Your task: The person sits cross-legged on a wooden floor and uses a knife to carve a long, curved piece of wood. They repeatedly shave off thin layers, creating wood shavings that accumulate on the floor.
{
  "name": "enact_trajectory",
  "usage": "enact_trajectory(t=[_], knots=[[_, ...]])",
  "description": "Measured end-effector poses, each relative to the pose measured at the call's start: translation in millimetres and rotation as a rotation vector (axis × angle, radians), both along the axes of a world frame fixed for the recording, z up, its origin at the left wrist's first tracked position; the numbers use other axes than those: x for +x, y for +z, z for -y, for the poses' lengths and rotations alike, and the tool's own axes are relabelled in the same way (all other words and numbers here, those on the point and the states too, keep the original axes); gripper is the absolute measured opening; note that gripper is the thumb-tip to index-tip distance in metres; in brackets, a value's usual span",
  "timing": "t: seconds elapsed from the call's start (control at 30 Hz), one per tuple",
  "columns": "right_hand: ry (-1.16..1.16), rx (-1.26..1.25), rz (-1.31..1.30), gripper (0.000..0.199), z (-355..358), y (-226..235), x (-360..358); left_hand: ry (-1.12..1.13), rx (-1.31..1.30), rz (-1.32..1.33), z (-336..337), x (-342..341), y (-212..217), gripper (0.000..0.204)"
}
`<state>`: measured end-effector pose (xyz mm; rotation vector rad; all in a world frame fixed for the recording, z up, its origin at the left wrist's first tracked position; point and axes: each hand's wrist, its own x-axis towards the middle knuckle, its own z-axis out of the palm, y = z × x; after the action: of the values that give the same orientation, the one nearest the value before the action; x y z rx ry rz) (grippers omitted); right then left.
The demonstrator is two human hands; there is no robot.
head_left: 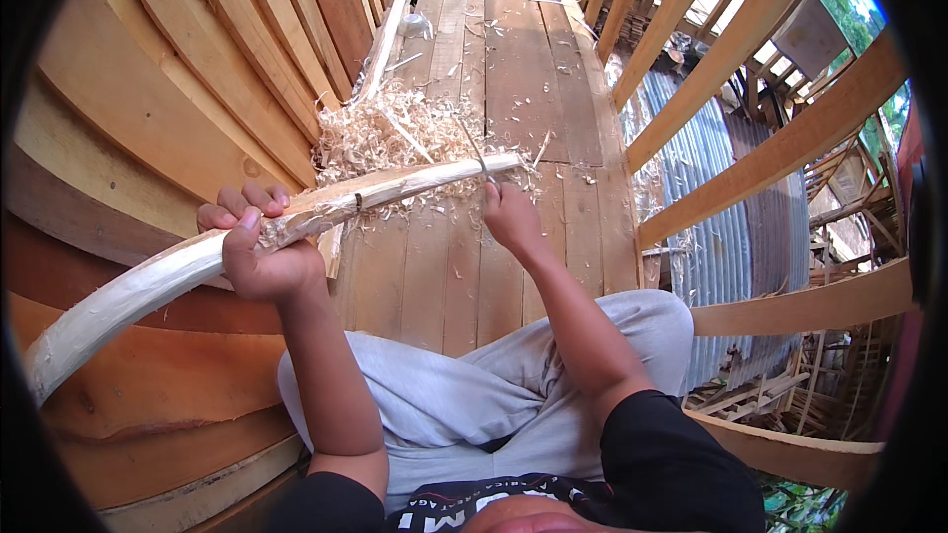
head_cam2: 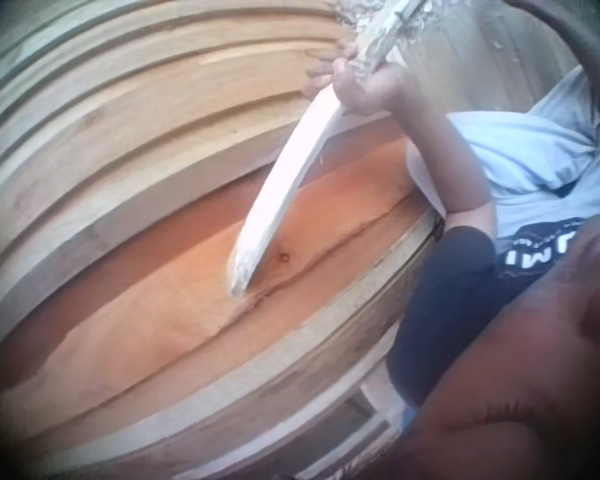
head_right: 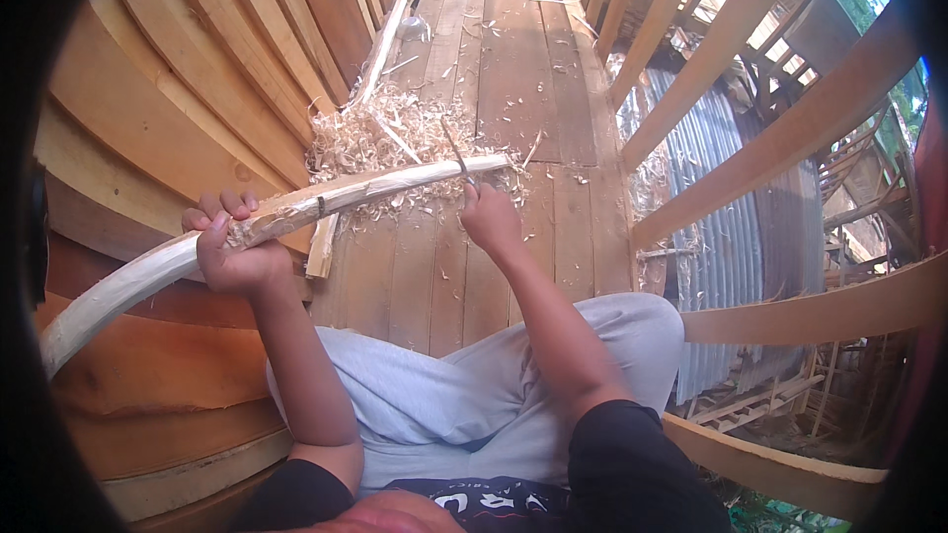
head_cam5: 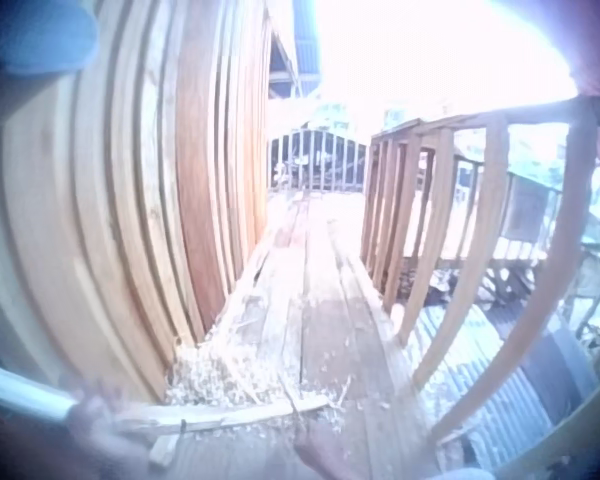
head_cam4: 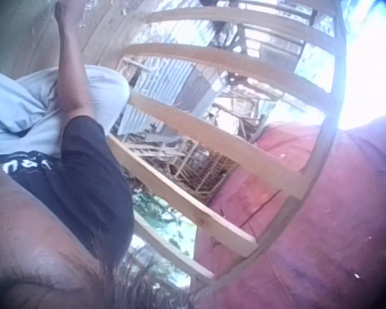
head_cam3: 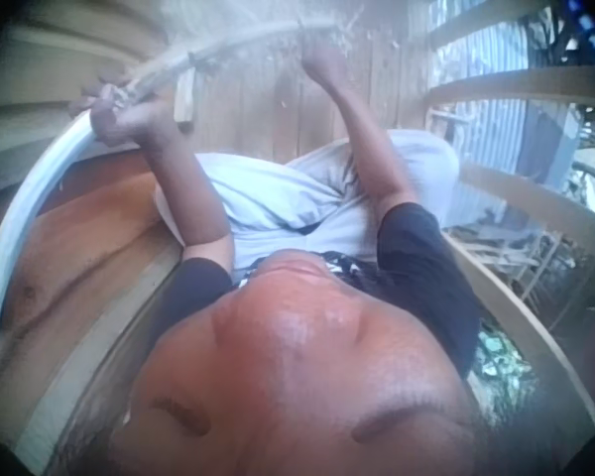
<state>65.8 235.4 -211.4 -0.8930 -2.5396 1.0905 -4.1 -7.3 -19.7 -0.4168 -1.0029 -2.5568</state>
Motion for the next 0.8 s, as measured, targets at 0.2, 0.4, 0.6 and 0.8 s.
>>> enact_trajectory(t=[0.2,0.4,0.6,0.8], knots=[[-0.127,-0.119,0.141,0.043,-27.3,-31.3,-0.9,-0.007,0.006,-0.005,-6.3,0.8,4.1,0.022],[0.235,-0.086,-0.081,0.044,49.7,75.8,8.5,-0.016,-0.017,-0.057,3.8,-2.2,-2.9,0.022],[-0.148,-0.178,0.125,0.045,-45.1,-42.4,15.9,-0.075,-0.014,-0.094,1.2,-2.3,-3.0,0.018],[0.19,-0.134,-0.198,0.039,44.5,56.2,3.6,0.039,-0.014,-0.008,1.3,-1.2,-2.7,0.018]])
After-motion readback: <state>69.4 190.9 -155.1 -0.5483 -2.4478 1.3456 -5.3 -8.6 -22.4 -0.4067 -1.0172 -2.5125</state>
